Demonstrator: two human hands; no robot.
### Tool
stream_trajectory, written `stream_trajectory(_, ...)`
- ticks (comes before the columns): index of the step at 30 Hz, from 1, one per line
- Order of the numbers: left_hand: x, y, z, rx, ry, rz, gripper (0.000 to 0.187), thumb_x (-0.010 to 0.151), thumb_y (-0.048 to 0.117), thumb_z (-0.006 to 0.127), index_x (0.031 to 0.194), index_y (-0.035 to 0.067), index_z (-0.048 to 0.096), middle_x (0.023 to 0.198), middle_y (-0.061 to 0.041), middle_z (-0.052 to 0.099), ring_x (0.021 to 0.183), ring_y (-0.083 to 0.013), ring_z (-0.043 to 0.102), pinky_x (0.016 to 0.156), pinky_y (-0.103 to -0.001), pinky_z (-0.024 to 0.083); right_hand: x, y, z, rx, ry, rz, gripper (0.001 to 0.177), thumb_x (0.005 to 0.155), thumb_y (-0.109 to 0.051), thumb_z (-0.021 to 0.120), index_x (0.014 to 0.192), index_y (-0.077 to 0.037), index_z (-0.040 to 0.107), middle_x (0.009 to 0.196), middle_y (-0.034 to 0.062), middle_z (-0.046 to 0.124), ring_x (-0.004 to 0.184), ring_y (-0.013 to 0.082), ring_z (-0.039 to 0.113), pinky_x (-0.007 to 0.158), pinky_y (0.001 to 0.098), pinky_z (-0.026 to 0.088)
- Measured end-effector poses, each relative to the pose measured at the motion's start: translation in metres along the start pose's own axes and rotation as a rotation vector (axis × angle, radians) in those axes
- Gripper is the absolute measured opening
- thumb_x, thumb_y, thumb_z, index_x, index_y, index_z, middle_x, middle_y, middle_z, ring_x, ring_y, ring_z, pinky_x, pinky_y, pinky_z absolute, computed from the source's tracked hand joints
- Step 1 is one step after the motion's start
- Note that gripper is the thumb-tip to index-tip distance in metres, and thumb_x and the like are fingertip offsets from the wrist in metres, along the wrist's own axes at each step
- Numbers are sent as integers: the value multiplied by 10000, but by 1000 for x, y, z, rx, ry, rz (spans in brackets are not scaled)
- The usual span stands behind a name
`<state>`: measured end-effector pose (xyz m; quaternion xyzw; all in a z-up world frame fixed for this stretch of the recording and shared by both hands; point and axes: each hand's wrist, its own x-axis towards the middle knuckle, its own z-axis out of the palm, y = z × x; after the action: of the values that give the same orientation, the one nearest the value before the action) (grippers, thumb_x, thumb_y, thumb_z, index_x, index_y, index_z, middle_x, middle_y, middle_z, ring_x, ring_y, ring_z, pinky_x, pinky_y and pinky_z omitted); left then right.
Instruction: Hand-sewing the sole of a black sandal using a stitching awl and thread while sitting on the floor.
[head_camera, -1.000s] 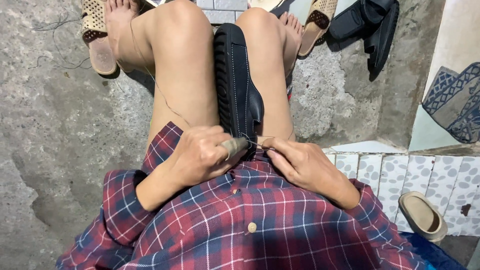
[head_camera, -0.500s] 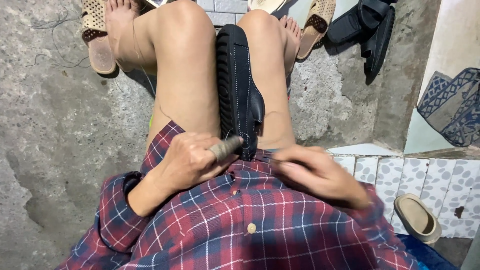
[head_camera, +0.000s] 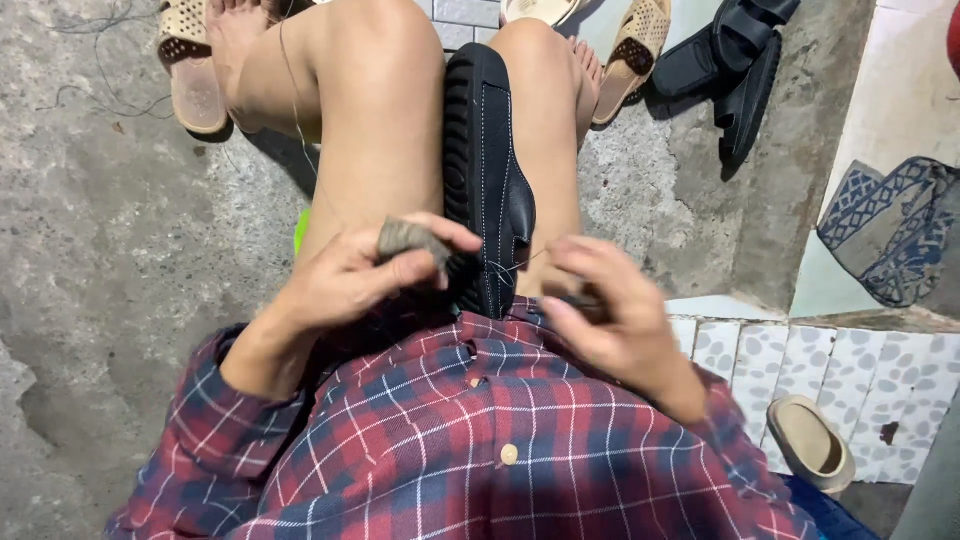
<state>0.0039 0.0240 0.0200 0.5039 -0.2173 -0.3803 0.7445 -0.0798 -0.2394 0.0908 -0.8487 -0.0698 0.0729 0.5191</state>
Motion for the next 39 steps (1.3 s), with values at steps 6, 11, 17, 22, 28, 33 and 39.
stream_trajectory(6, 25, -21, 4, -426, 185, -37, 291, 1006, 220, 459, 859, 13, 599, 954, -160, 697, 903, -217, 679, 823, -267, 545, 17, 0, 20, -508, -51, -70, 322, 803, -45, 691, 1112, 2, 616, 827, 60, 646, 540, 144, 544, 489, 254, 429)
stream_trajectory(11, 61, -2, 11, -543, 431, -18, 286, 940, 269, 560, 758, 50, 594, 669, -10, 564, 515, -66, 478, 514, -220, 478, 23, -7, 17, -231, -174, 65, 127, 733, 20, 659, 860, 29, 654, 658, 41, 688, 426, 106, 502, 427, 239, 394)
stream_trajectory(17, 116, 22, 1, -305, 515, 96, 325, 858, 386, 590, 670, 133, 515, 555, 58, 471, 380, -17, 322, 323, -183, 251, 35, -4, 18, -4, -142, 287, 44, 750, 23, 674, 793, 12, 673, 580, -14, 597, 467, 45, 452, 428, 186, 355)
stream_trajectory(22, 143, 15, -8, -165, 526, 278, 341, 929, 294, 558, 652, 96, 538, 556, 48, 470, 426, -22, 345, 374, -178, 262, 42, 4, 25, -45, -122, 250, 47, 750, 25, 662, 771, -9, 637, 555, -32, 546, 458, 49, 417, 427, 204, 328)
stream_trajectory(28, 125, 14, -45, -51, 539, 195, 305, 966, 230, 573, 728, 40, 583, 572, 14, 507, 419, -54, 414, 353, -190, 298, 43, 6, 17, -1, -202, 347, 99, 806, -42, 647, 898, -9, 632, 753, 28, 626, 626, 94, 541, 561, 215, 437)
stream_trajectory(33, 53, 32, -69, 1195, 549, 81, 395, 1064, 203, 647, 780, -71, 623, 641, -175, 572, 472, -288, 487, 485, -411, 432, 27, -7, -16, -190, -227, 243, 400, 946, -77, 444, 1338, -8, 488, 888, 56, 591, 695, 127, 595, 643, 239, 498)
stream_trajectory(39, 36, 24, -32, 1482, 533, 596, 206, 904, -15, 696, 721, 26, 611, 871, -99, 539, 833, -222, 490, 919, -404, 378, 20, -4, -5, -516, -379, 103, 523, 824, -68, 565, 1329, -204, 548, 802, 37, 667, 544, 190, 574, 510, 315, 450)
